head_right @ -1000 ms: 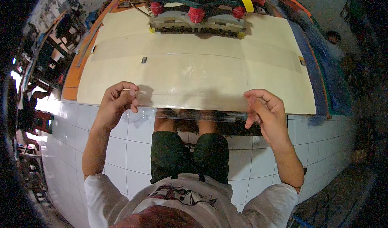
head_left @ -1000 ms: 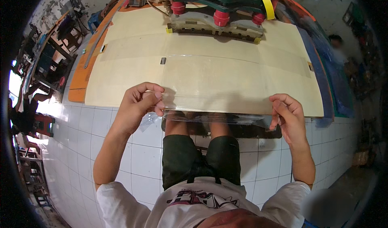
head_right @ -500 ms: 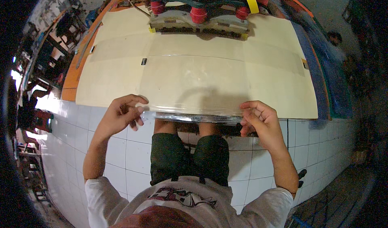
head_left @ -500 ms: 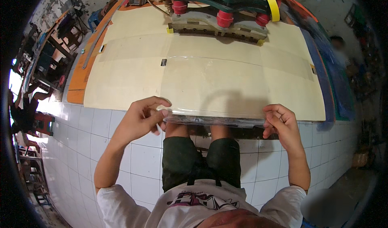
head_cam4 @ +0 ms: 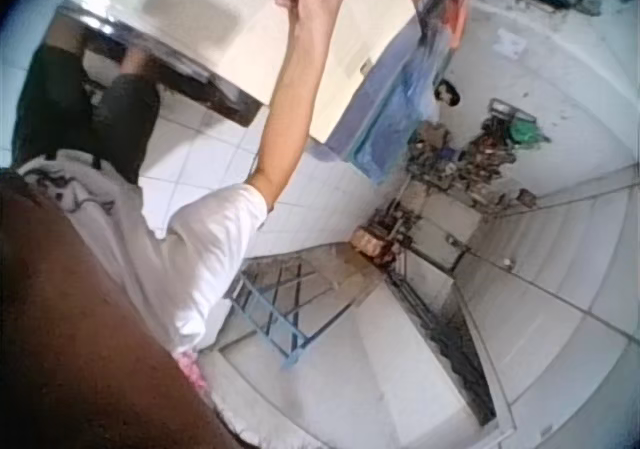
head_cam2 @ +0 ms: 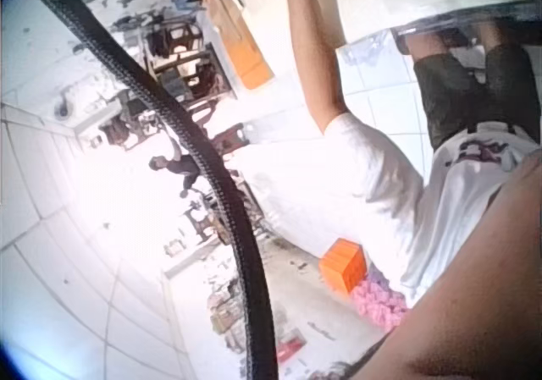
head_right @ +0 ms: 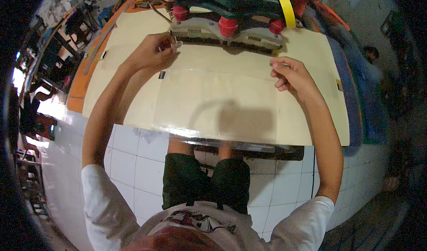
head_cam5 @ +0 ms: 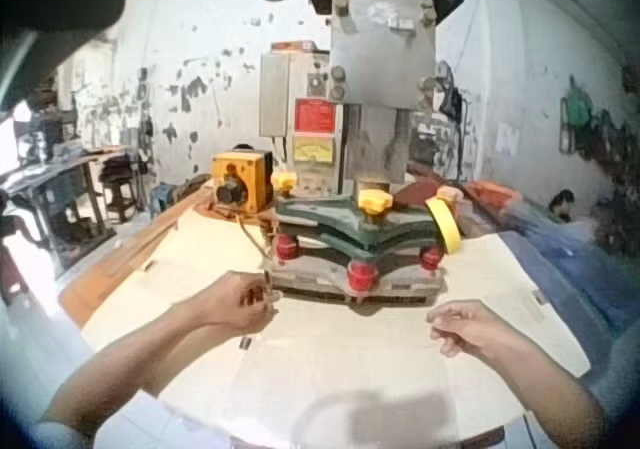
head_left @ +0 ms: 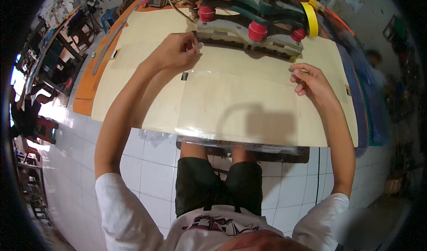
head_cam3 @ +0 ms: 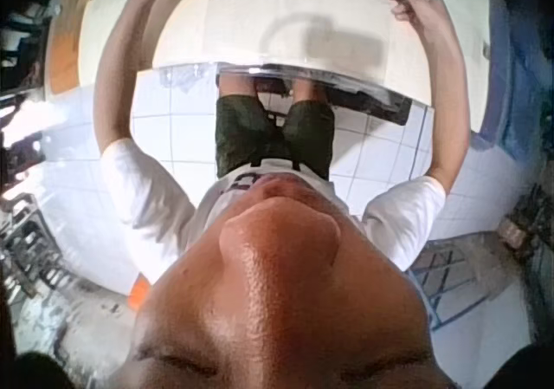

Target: The person separates and unfolds plastic film sheets by hand, then flattens and aligns the plastic film across the work table.

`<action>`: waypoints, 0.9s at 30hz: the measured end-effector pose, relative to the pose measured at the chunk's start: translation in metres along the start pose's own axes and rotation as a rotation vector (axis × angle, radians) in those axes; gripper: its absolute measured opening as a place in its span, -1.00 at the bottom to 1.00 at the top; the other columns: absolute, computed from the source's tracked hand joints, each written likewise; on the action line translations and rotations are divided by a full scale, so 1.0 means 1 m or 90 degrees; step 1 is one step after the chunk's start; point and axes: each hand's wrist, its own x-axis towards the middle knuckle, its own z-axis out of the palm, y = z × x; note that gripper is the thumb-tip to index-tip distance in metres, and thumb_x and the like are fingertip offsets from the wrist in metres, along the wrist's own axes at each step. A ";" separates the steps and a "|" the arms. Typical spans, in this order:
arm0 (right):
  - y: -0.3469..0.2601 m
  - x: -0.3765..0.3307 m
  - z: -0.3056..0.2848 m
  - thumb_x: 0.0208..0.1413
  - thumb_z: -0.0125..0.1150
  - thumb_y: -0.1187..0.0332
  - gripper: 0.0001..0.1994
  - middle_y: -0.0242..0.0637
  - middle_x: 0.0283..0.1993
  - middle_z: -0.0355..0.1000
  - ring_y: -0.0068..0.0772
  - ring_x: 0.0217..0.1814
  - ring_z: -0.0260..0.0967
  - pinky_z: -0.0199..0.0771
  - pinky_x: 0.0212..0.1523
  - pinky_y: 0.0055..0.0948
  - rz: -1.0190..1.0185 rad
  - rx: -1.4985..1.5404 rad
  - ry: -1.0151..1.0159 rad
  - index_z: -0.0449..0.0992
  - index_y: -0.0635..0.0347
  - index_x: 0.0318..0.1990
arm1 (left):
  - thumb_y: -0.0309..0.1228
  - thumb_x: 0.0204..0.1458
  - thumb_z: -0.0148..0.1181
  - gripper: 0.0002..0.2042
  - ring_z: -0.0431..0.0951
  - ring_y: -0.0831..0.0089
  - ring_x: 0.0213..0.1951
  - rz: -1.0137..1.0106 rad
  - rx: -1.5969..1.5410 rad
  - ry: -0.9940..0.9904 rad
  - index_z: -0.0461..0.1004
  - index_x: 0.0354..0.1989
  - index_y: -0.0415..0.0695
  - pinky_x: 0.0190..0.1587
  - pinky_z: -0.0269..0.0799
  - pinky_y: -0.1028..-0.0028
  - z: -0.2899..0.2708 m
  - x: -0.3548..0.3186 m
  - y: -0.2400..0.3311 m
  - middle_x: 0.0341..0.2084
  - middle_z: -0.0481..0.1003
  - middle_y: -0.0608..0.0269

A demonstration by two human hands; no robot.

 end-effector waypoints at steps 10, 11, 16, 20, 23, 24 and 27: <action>0.007 0.024 -0.007 0.17 0.25 0.39 -0.83 -0.41 -0.40 0.49 -0.75 -0.59 0.29 0.29 -0.60 -0.73 -0.059 -0.060 -0.017 0.57 0.28 -0.14 | -0.45 -0.04 0.22 -0.86 0.42 0.53 -0.51 -0.124 -0.194 0.073 0.47 -0.38 -0.28 -0.39 0.39 0.50 0.010 -0.010 -0.005 -0.55 0.49 0.24; 0.007 0.025 -0.003 0.17 0.26 0.39 -0.83 -0.42 -0.41 0.49 -0.76 -0.59 0.28 0.28 -0.59 -0.74 -0.051 -0.060 -0.006 0.57 0.27 -0.15 | -0.45 -0.04 0.22 -0.86 0.42 0.53 -0.51 -0.128 -0.195 0.071 0.47 -0.38 -0.28 -0.39 0.39 0.50 0.010 -0.010 -0.005 -0.55 0.49 0.24; 0.010 0.025 -0.001 0.17 0.24 0.42 -0.83 -0.40 -0.44 0.45 -0.76 -0.58 0.26 0.23 -0.61 -0.76 -0.043 -0.048 0.013 0.55 0.31 -0.15 | -0.50 0.06 0.22 -0.89 0.41 0.65 -0.50 -0.093 -0.171 0.069 0.46 -0.32 -0.28 -0.46 0.35 0.57 0.017 -0.008 -0.011 -0.49 0.50 0.28; 0.011 0.024 0.002 0.17 0.26 0.40 -0.83 -0.41 -0.44 0.44 -0.76 -0.54 0.27 0.21 -0.59 -0.77 -0.042 -0.043 0.015 0.55 0.30 -0.15 | -0.50 0.07 0.22 -0.89 0.42 0.66 -0.49 -0.108 -0.175 0.059 0.45 -0.33 -0.28 -0.45 0.36 0.58 0.016 -0.009 -0.010 -0.47 0.52 0.28; 0.012 0.023 0.003 0.17 0.26 0.39 -0.83 -0.41 -0.44 0.44 -0.76 -0.52 0.28 0.22 -0.57 -0.78 -0.055 -0.041 0.011 0.55 0.29 -0.15 | -0.50 0.09 0.22 -0.89 0.42 0.66 -0.47 -0.131 -0.174 0.046 0.45 -0.33 -0.28 -0.43 0.37 0.59 0.016 -0.011 -0.012 -0.45 0.54 0.28; 0.012 0.023 0.004 0.17 0.26 0.39 -0.83 -0.41 -0.44 0.44 -0.76 -0.52 0.28 0.22 -0.57 -0.78 -0.054 -0.041 0.010 0.55 0.29 -0.15 | -0.50 0.09 0.22 -0.90 0.42 0.67 -0.47 -0.124 -0.177 0.051 0.46 -0.32 -0.28 -0.43 0.36 0.60 0.017 -0.012 -0.015 -0.46 0.53 0.29; 0.015 0.023 0.003 0.16 0.27 0.41 -0.83 -0.41 -0.43 0.45 -0.76 -0.50 0.29 0.23 -0.55 -0.78 -0.062 -0.025 0.005 0.55 0.29 -0.14 | -0.50 0.11 0.21 -0.90 0.42 0.67 -0.46 -0.125 -0.189 0.045 0.48 -0.28 -0.29 -0.43 0.35 0.61 0.018 -0.012 -0.016 -0.48 0.52 0.32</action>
